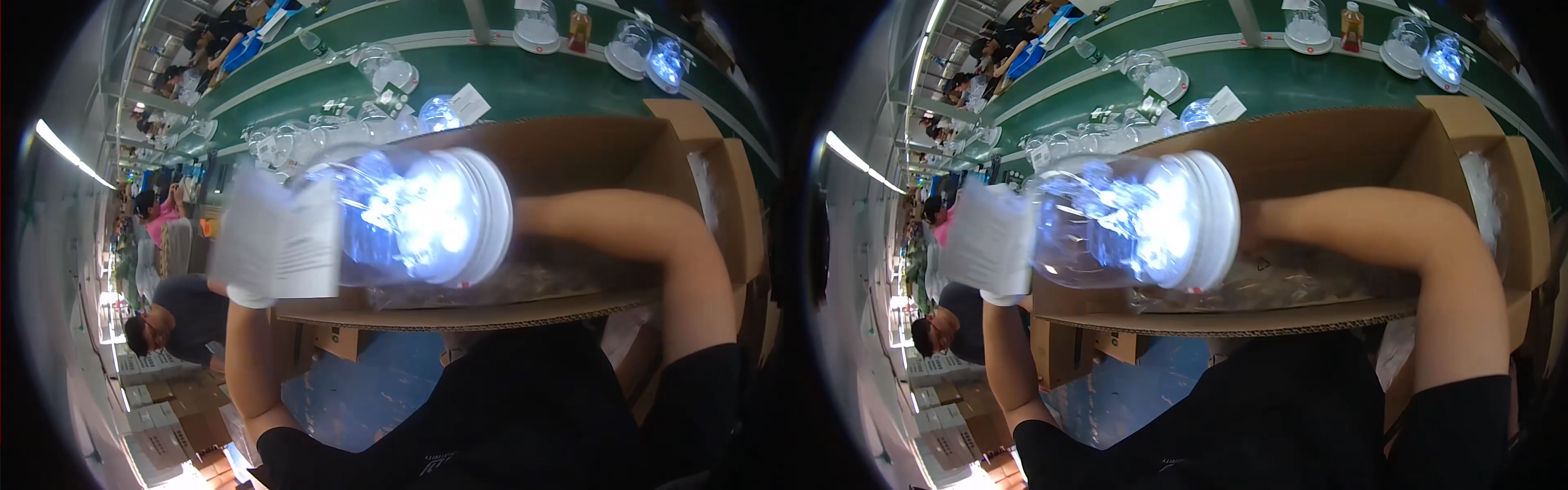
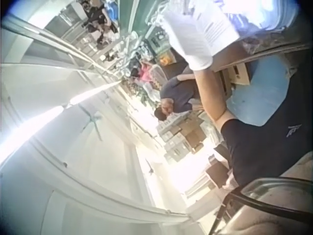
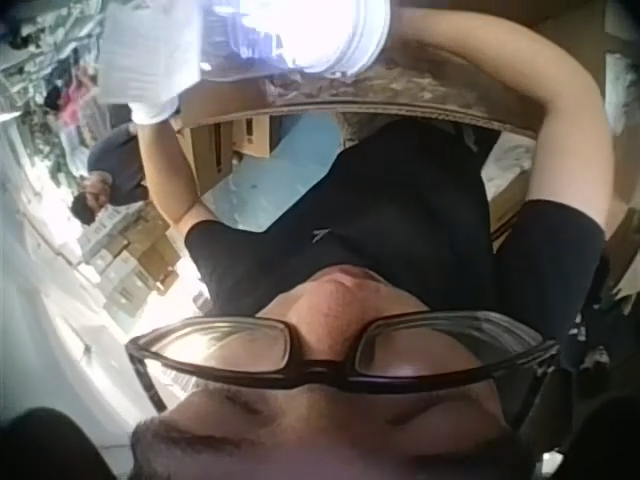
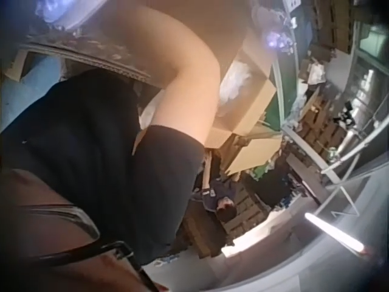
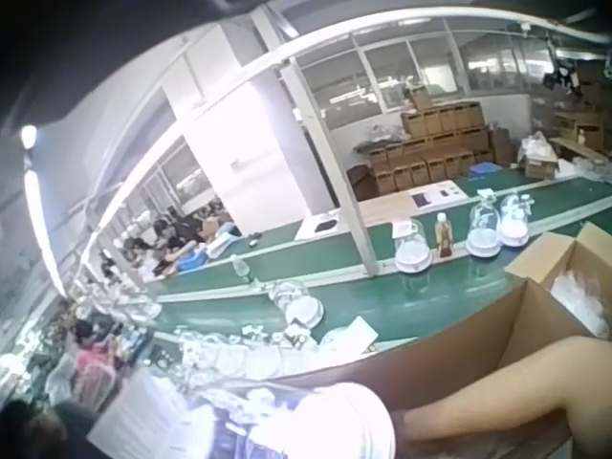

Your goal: Packing lighted glass cloche nativity scenes into a cardboard box for shipping.

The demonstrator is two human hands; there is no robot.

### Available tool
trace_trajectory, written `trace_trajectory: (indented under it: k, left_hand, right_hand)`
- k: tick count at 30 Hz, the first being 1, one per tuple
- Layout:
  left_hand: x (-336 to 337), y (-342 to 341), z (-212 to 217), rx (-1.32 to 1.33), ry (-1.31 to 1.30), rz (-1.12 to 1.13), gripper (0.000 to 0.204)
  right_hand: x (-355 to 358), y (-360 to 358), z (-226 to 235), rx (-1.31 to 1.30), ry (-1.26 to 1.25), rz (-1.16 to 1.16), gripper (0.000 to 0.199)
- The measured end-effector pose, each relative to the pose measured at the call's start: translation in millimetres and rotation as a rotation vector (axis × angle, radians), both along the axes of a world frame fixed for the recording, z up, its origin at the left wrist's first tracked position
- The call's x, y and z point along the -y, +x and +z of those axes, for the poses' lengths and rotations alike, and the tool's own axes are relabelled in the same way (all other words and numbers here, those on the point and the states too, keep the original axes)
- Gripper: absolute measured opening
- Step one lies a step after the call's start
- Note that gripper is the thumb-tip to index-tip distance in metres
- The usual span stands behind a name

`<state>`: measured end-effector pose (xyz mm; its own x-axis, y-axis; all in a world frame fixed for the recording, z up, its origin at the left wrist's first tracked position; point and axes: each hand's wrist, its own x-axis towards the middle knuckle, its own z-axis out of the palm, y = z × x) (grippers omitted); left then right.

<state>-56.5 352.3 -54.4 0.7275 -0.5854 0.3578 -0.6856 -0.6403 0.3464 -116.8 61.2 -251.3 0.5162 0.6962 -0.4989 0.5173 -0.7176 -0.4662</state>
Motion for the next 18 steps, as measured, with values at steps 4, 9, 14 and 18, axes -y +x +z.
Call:
trace_trajectory:
  k: [4, 9, 14, 18]
  left_hand:
    - [39.0, -28.1, 11.7, -0.303, 0.041, -0.229, 0.009]
    - [54.5, -24.2, -35.4, -0.425, 0.38, -0.323, 0.02]
    - [42.5, -13.3, -71.8, -0.305, 0.687, -0.614, 0.016]
    - [42.1, -14.5, -70.0, -0.334, 0.773, -0.67, 0.016]
  right_hand:
    - [17.8, -26.0, -64.9, 0.164, -0.115, 0.105, 0.041]
    - [10.4, -37.9, -112.9, 0.373, -0.128, 0.305, 0.027]
    - [-0.1, -30.4, -110.0, 0.336, 0.007, 0.099, 0.021]
    - [-3.2, -43.3, -104.5, 0.359, 0.341, -0.021, 0.024]
